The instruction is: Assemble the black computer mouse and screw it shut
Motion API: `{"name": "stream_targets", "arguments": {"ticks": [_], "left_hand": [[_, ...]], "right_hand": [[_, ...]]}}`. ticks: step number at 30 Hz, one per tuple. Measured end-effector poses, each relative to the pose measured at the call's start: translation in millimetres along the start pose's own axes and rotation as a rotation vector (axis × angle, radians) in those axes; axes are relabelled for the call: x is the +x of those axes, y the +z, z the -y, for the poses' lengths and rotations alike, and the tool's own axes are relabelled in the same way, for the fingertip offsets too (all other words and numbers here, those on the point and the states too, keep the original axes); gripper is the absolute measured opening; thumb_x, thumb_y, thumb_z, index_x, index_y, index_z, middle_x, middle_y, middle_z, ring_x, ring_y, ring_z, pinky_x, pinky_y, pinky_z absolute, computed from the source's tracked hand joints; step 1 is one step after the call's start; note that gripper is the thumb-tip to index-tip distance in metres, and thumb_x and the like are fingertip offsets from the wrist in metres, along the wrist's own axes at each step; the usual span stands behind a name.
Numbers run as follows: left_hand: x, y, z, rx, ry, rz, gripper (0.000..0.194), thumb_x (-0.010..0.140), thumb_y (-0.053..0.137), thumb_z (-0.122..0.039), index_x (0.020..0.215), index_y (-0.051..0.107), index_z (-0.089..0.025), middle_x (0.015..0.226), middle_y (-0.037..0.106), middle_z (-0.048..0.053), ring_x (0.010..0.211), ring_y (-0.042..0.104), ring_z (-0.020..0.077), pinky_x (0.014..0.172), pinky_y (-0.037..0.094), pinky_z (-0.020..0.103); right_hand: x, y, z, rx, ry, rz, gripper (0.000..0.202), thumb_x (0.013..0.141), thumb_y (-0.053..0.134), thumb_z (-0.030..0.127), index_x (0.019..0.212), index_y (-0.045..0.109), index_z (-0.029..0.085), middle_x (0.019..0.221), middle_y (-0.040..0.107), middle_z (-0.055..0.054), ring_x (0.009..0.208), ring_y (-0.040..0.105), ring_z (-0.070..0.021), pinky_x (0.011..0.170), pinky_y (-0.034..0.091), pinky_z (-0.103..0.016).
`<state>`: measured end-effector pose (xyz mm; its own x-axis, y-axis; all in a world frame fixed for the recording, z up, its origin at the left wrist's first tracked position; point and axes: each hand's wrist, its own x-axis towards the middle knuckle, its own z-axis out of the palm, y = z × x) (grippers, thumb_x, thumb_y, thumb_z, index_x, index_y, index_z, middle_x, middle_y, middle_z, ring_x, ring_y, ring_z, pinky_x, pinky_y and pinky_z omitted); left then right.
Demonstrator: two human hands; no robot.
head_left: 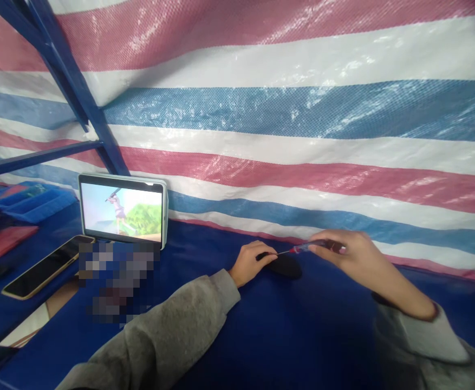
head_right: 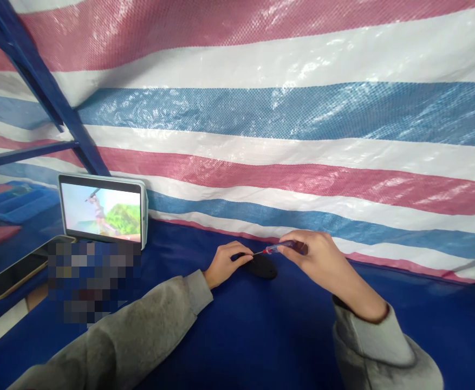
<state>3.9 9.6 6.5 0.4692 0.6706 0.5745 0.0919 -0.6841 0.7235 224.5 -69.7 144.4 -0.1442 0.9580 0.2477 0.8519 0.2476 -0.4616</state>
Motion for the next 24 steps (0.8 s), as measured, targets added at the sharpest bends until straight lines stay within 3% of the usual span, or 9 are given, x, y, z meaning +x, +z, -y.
{"name": "stream_targets", "arguments": {"ticks": [7,24], "left_hand": [[1.0,-0.1,-3.5,0.027,0.000,0.020,0.022,0.091,0.063,-0.037,0.086,0.071,-0.017,0.086,0.072,0.005,0.082,0.066,0.0176,0.082,0.051,0.030],[-0.5,0.5,-0.6,0.198,0.039,0.094,0.013,0.091,0.061,-0.030,0.085,0.068,-0.019,0.088,0.072,0.002,0.085,0.064,0.0177,0.084,0.045,0.032]], "right_hand": [[-0.2,0.1,-0.9,0.001,0.010,-0.040,0.032,0.084,0.059,0.053,0.086,0.073,0.025,0.088,0.076,-0.002,0.063,0.061,-0.0160,0.063,0.048,-0.030],[2.0,4.4,6.8,0.038,-0.015,0.001,0.030,0.085,0.057,0.051,0.086,0.071,0.025,0.089,0.075,-0.002,0.070,0.065,-0.0187,0.066,0.051,-0.031]]}}
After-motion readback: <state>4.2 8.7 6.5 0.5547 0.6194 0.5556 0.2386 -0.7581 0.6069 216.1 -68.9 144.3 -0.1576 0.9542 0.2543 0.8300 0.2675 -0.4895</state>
